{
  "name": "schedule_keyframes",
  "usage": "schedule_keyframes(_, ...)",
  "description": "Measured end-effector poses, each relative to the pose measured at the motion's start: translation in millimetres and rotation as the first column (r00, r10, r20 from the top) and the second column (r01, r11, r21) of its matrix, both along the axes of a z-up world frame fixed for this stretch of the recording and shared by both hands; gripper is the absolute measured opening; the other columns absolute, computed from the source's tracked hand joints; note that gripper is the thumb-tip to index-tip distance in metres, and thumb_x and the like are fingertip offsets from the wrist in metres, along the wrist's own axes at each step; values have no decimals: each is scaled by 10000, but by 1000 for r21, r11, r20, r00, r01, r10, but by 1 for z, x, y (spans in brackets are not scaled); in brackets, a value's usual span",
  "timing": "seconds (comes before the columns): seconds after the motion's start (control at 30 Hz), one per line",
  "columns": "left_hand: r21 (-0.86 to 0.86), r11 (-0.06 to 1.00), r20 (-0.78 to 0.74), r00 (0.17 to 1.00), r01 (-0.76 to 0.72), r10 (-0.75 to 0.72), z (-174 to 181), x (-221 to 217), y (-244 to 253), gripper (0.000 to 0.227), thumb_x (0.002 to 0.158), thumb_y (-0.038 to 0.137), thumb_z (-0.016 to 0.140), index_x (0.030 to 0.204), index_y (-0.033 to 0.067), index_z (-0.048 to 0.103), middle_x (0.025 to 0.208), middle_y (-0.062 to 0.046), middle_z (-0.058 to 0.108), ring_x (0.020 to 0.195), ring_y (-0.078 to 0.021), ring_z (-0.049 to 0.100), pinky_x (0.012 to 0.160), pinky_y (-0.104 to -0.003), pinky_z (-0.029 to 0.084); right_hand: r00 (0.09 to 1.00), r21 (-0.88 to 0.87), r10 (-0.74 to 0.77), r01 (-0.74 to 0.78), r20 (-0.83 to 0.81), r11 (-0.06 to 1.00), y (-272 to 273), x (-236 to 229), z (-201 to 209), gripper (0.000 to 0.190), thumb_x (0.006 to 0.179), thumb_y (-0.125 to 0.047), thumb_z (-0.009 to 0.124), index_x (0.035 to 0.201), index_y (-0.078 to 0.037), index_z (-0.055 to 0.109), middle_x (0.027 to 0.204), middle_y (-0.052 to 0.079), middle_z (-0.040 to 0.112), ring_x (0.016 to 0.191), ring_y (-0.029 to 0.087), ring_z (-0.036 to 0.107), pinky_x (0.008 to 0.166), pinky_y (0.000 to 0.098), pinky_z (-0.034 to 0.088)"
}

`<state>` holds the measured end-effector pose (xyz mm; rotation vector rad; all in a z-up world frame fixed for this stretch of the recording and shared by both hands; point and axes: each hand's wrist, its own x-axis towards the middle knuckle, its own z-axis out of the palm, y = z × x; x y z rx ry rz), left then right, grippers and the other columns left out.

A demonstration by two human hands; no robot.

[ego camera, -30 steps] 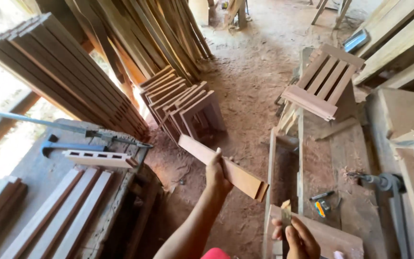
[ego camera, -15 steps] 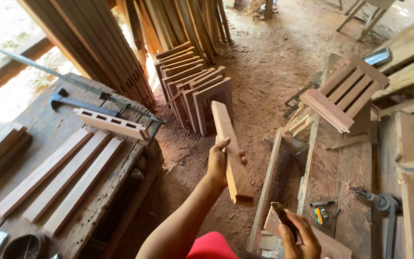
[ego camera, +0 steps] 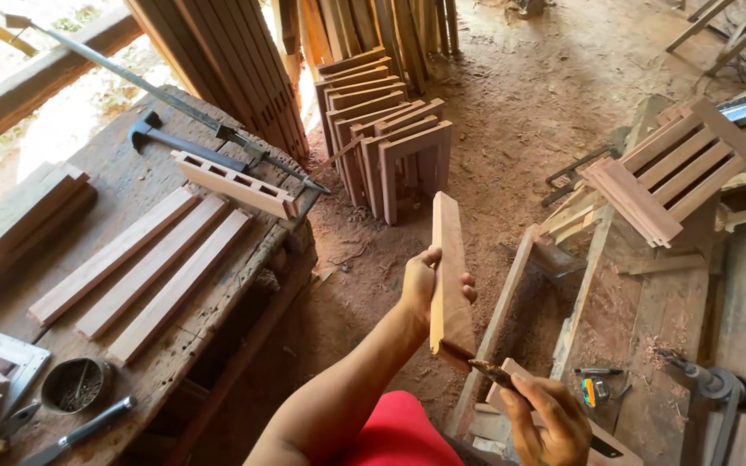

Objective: The person uses a chisel to carve and shape the edges of small wooden planks. They repeatedly pick up planks from a workbench, carve them, and place them back down or onto a nearby wooden structure.

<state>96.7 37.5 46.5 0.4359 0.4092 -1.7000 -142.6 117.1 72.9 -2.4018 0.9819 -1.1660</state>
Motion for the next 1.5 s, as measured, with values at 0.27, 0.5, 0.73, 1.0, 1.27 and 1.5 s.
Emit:
schedule_keyframes(0.27, 80, 996, 104, 993, 50, -58, 2, -1, 2, 510, 1082, 368, 347, 1438, 3, 334, 705, -36, 511, 504, -119, 512, 410, -201, 467, 976, -210, -60, 15, -208, 978, -8, 8, 13, 432, 758, -84, 837, 1154, -143, 675, 941, 5, 728, 665, 83, 639, 628, 249, 511)
schedule_keyframes(0.5, 142, 989, 186, 981, 30, -56, -3, 0, 3, 548, 1079, 335, 376, 1540, 67, 254, 857, -86, 509, 574, -123, 527, 431, -213, 491, 999, 0, 2, -2, 44, 1000, -13, -2, 2, 385, 770, 19, 772, 1131, -63, 668, 953, 72, 716, 701, 109, 676, 614, 222, 579)
schedule_keyframes(0.73, 168, 985, 174, 982, 39, -69, -4, -4, 6, 535, 1080, 332, 376, 1521, 47, 272, 816, -75, 534, 547, -123, 533, 428, -221, 487, 995, 99, 82, -77, -48, 992, -5, 4, -15, 371, 803, -75, 729, 1160, -143, 653, 905, 15, 712, 585, 50, 586, 462, 176, 492)
schedule_keyframes(1.0, 210, 976, 343, 930, 63, -134, 3, -7, 11, 568, 1054, 307, 393, 1553, 63, 276, 863, -76, 524, 621, -121, 507, 511, -248, 480, 984, -40, 39, -46, -174, 998, -23, -1, -5, 248, 809, -11, 735, 1046, -76, 702, 909, 43, 691, 576, 88, 501, 446, 215, 438)
schedule_keyframes(1.27, 215, 977, 303, 951, -7, -60, -3, 2, 12, 551, 1067, 320, 366, 1525, 30, 270, 832, -75, 503, 624, -134, 510, 523, -249, 478, 995, 283, 102, -101, 12, 954, -4, 16, -9, 279, 824, -83, 695, 1102, -56, 695, 898, 66, 745, 501, 57, 544, 392, 174, 451)
schedule_keyframes(1.5, 226, 974, 354, 929, 26, -107, -2, 1, 14, 587, 1072, 332, 365, 1588, 102, 209, 847, -81, 512, 636, -139, 518, 537, -263, 494, 988, 293, 154, -154, 22, 944, -15, 26, -7, 319, 797, 81, 661, 1103, -7, 683, 1020, 108, 723, 667, 105, 682, 529, 146, 615)
